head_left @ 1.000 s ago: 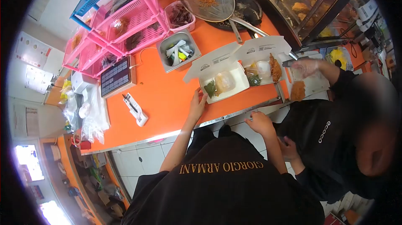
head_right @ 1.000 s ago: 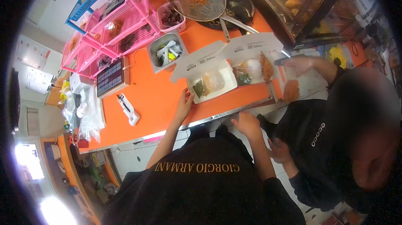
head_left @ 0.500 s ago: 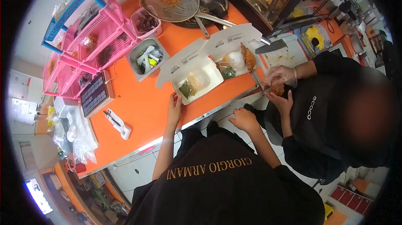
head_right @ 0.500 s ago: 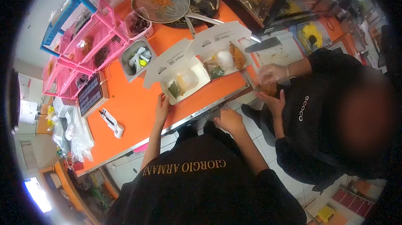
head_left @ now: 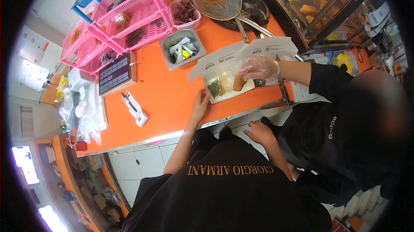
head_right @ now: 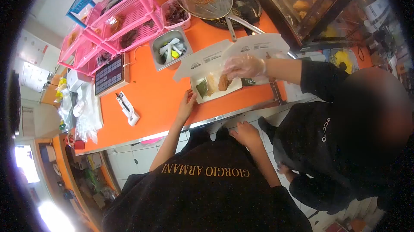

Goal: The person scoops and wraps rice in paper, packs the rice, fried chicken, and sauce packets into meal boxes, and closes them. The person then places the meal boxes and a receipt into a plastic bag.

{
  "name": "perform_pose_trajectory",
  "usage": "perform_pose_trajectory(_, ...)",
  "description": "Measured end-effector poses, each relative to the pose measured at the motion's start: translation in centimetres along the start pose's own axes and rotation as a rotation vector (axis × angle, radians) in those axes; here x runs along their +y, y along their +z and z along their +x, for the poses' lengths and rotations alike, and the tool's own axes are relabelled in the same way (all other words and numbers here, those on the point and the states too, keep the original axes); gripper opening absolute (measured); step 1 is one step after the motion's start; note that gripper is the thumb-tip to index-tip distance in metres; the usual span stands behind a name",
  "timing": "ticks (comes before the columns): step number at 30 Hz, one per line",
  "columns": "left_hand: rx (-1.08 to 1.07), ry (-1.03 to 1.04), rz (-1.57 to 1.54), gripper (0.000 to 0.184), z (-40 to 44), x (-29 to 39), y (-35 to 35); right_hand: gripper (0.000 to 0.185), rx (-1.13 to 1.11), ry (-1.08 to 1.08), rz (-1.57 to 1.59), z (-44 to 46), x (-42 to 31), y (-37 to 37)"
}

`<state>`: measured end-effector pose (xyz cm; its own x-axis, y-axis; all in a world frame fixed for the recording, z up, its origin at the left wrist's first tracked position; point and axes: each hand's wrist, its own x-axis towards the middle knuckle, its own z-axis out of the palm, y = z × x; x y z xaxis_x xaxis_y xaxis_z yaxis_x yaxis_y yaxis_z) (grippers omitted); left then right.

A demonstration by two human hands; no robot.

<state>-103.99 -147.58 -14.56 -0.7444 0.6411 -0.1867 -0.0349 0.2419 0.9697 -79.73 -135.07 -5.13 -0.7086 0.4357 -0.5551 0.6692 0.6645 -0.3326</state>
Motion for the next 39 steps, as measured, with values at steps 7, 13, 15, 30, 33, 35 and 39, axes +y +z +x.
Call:
perform_pose_trajectory(7, 0.031, 0.103, 0.201, 0.039, 0.8, -1.9, -0.4, 0.045, 0.022, -0.07, -0.016, 0.2, -0.7, -0.1)
perform_pose_trajectory(13, 0.031, -0.057, 0.179, 0.035, -1.6, 1.3, -3.0, 0.034, 0.312, -0.154, 0.214, 1.3, -1.1, -1.0)
perform_pose_trajectory(15, 0.079, 0.109, 0.334, 0.037, -2.5, -1.3, -5.7, 0.028, 0.489, -0.212, 0.375, 2.8, -1.8, -1.0)
perform_pose_trajectory(30, 0.192, -0.182, 0.452, 0.036, -6.9, 0.7, -11.2, 0.014, 0.614, -0.492, 0.322, 10.9, -8.6, 1.5)
perform_pose_trajectory(33, 0.199, -0.098, 0.468, 0.034, -6.7, 0.0, -10.4, 0.018, 0.53, -0.383, 0.304, 10.8, -7.5, 0.9)
perform_pose_trajectory(35, 0.228, -0.074, 0.455, 0.035, -6.7, 0.6, -9.8, 0.019, 0.518, -0.37, 0.281, 10.6, -7.8, 1.4)
perform_pose_trajectory(39, 0.239, -0.008, 0.57, 0.042, -7.2, 4.9, -9.8, 0.023, 0.599, -0.268, 0.182, 9.7, -8.3, -1.7)
